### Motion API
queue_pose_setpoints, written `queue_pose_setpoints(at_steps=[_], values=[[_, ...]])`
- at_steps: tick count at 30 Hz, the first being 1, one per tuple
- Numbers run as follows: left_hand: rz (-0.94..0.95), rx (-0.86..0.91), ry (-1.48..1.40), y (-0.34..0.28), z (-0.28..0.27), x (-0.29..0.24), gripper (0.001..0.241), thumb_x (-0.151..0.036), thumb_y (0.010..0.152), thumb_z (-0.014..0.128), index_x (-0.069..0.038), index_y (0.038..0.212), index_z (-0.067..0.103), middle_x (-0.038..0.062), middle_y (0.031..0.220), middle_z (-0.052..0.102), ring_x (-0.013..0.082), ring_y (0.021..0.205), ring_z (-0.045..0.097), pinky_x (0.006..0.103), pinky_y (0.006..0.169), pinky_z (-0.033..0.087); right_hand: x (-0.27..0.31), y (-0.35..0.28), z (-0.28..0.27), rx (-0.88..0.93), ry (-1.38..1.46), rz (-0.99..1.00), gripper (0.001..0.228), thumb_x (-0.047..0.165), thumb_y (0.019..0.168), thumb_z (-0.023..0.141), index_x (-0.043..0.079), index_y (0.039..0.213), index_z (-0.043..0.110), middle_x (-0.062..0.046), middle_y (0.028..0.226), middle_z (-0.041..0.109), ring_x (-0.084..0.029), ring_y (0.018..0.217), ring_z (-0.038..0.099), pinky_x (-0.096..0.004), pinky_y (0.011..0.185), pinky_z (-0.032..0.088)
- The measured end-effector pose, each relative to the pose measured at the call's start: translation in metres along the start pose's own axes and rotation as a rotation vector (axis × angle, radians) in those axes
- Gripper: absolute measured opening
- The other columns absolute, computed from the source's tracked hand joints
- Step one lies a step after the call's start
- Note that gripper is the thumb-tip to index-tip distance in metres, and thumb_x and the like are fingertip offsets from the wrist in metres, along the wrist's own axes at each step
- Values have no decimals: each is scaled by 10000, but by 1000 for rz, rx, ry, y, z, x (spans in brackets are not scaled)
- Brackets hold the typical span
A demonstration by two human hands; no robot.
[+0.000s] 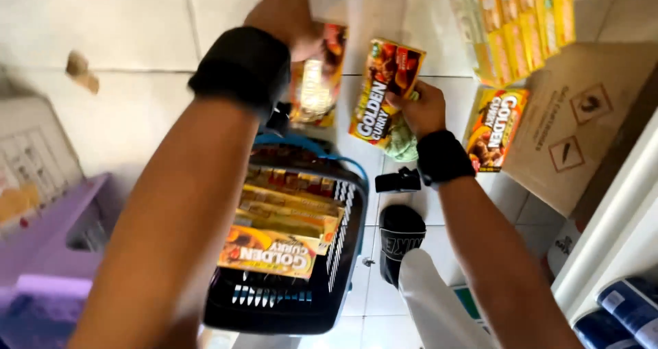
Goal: The person wipes packaged food boxes with a cloth, organizes them into a shopping basket, and places them back onto the grocery store shelves.
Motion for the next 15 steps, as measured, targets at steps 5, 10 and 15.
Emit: queue_pose_setpoints(at_steps=[5,10,15], values=[[-195,278,106,52,89,50,386,-302,783,698,-4,1018,768,275,1056,706,427,1040,687,504,927,546,25,15,44,329,506,-27,236,165,900,795,43,1096,749,-29,991,771,-132,936,722,-319,914,567],[-481,484,24,52,112,62,973,-828,980,425,94,991,737,290,1071,752,373,1010,732,474,946,529,29,52,92,219,65,-214,311,233,899,856,48,1131,759,-39,1016,758,-177,947,723,-337,898,544],[-385,423,-311,50,124,64,823,-704,1014,464,78,1060,717,243,1082,741,316,1015,716,435,941,531,-18,56,115,207,328,-76,370,231,837,889,38,1115,740,-46,1012,760,-177,935,711,-350,866,580]])
Point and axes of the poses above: each hand's wrist, its own y-axis towards the middle knuckle, its own z-axis out of the palm, x = y × z, the point moved 9 cm from there along y, towards the middle knuckle
